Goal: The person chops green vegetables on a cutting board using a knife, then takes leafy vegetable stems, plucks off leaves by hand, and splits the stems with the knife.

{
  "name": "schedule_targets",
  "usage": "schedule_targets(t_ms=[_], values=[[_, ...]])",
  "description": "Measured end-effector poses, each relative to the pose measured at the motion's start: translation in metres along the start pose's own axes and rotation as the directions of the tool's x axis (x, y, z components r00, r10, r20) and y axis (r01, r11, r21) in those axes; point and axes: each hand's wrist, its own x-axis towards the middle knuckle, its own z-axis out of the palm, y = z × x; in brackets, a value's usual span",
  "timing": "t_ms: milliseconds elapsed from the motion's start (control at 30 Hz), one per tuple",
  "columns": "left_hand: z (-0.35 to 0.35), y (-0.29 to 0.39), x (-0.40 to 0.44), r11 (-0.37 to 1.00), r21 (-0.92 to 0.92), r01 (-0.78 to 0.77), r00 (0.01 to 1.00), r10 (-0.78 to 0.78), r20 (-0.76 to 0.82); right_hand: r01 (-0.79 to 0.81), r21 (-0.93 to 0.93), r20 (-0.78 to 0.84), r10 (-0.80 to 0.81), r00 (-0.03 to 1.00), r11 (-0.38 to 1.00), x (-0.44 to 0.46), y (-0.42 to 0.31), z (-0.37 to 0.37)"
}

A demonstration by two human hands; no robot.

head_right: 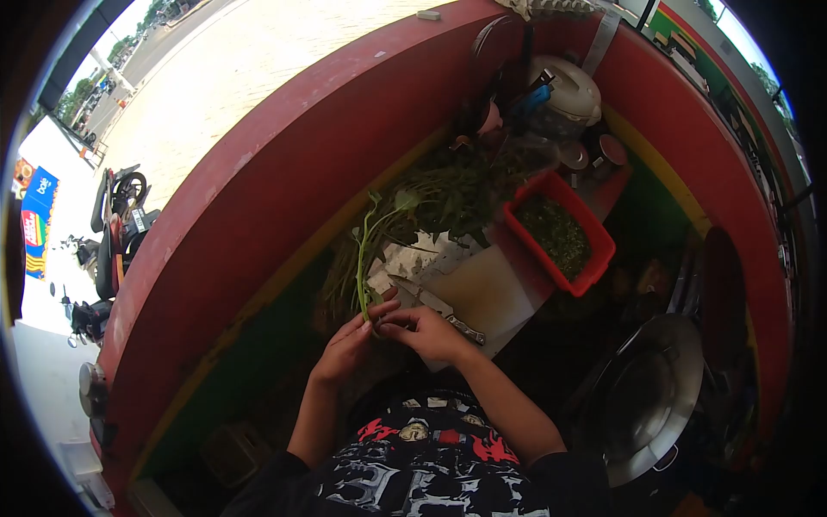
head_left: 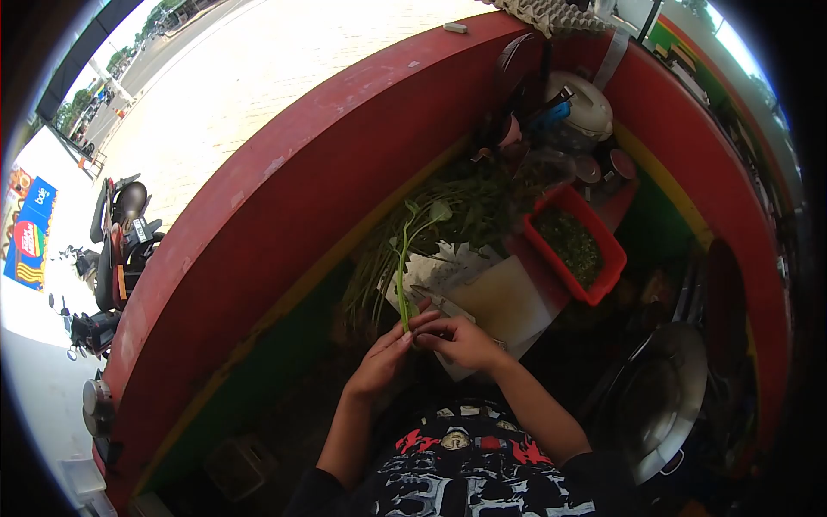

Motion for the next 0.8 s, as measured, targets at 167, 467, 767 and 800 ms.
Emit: schedule_targets(t_ms=[167,467,767,800], values=[[-0.001,0.011,-0.010,0.952,0.306,0.024,0.999,-0.014,-0.036,0.034,-0.034,-0.193,-0.040,0.980,0.999,-0.009,0.013,0.018],[-0.012,-0.025,-0.018,0.912,0.391,-0.126,0.945,0.230,-0.233,-0.081,-0.084,-0.739,-0.008,0.674,0.993,-0.002,0.122,-0.011],[0.016,0.009,-0.021,0.910,0.407,0.076,0.997,-0.058,-0.057,-0.418,-0.568,-0.807,-0.378,0.454,0.709,-0.009,0.131,-0.124],[0.021,0.009,-0.020,0.904,0.419,0.085,0.996,-0.069,-0.052,-0.509,-0.588,-0.791,-0.314,0.526,0.629,-0.001,0.164,-0.140]])
